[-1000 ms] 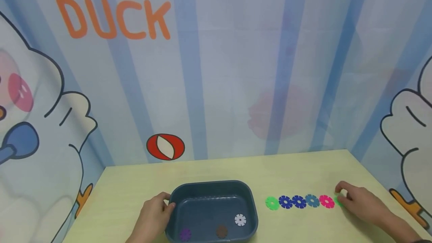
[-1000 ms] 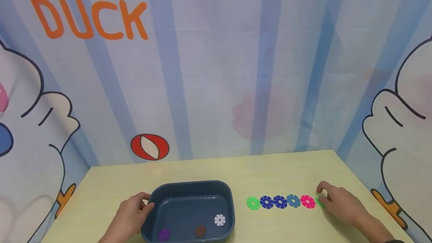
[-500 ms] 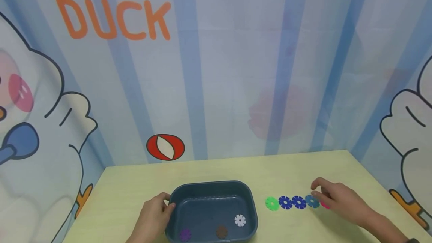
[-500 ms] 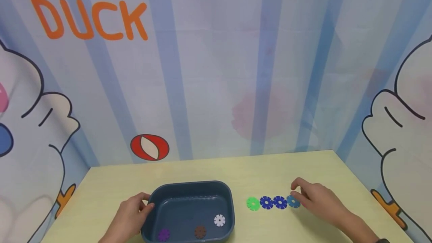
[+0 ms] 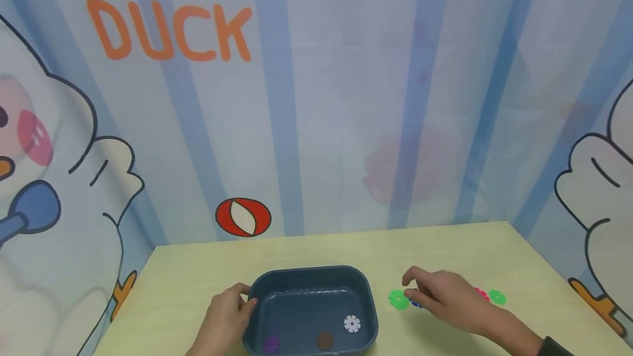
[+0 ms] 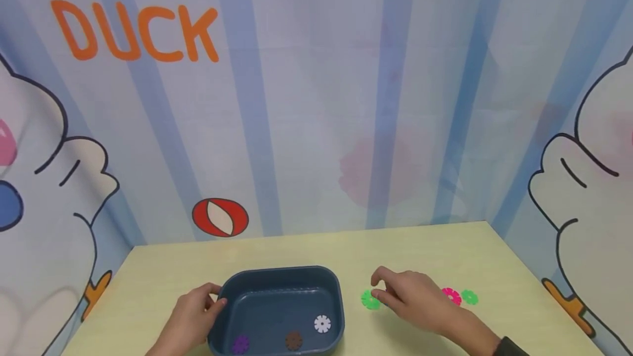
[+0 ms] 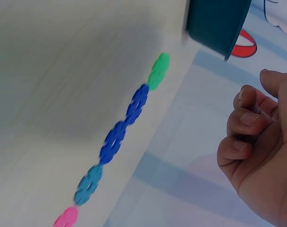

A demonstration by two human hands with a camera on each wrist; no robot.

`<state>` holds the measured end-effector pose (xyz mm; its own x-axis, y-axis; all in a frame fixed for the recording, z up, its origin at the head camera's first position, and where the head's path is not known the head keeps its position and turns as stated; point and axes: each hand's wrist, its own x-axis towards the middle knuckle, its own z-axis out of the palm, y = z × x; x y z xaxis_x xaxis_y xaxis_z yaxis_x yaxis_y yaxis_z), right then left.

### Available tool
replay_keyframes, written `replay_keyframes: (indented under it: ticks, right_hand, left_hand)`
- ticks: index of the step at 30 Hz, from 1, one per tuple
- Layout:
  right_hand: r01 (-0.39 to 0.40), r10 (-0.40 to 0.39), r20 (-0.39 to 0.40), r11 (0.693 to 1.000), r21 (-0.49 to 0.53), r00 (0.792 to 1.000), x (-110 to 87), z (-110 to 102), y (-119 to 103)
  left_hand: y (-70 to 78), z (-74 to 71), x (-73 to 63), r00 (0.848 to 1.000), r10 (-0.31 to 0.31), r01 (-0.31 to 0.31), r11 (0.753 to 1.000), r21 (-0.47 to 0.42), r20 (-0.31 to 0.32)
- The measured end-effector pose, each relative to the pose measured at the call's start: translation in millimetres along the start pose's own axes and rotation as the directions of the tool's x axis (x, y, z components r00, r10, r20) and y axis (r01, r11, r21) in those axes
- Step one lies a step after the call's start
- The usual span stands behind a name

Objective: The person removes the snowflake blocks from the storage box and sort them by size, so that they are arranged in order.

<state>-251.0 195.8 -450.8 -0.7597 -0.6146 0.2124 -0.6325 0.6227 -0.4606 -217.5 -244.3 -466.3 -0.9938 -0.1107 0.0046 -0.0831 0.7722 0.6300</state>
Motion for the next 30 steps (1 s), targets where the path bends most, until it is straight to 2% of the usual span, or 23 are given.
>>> replay_keyframes:
  ticks: [14, 20, 30]
  right_hand:
    - [0.086, -0.085, 0.038, 0.996, -0.025, 0.996, 20.6, 22.2, -27.0]
    - [0.127, -0.127, 0.058, 0.992, -0.001, 0.990, 28.5, 27.6, -38.6]
    - [0.187, -0.180, 0.098, 0.980, -0.066, 0.979, 46.2, 39.9, -53.3]
  left_hand:
    - [-3.2, 1.1, -1.6, 0.998, 0.062, -0.062, 0.998, -0.004, -0.025]
    - [-2.9, 1.7, -1.6, 0.997, 0.068, -0.068, 0.998, -0.004, -0.028]
    - [-3.5, -0.7, -3.0, 0.997, 0.071, -0.071, 0.998, 0.000, -0.037]
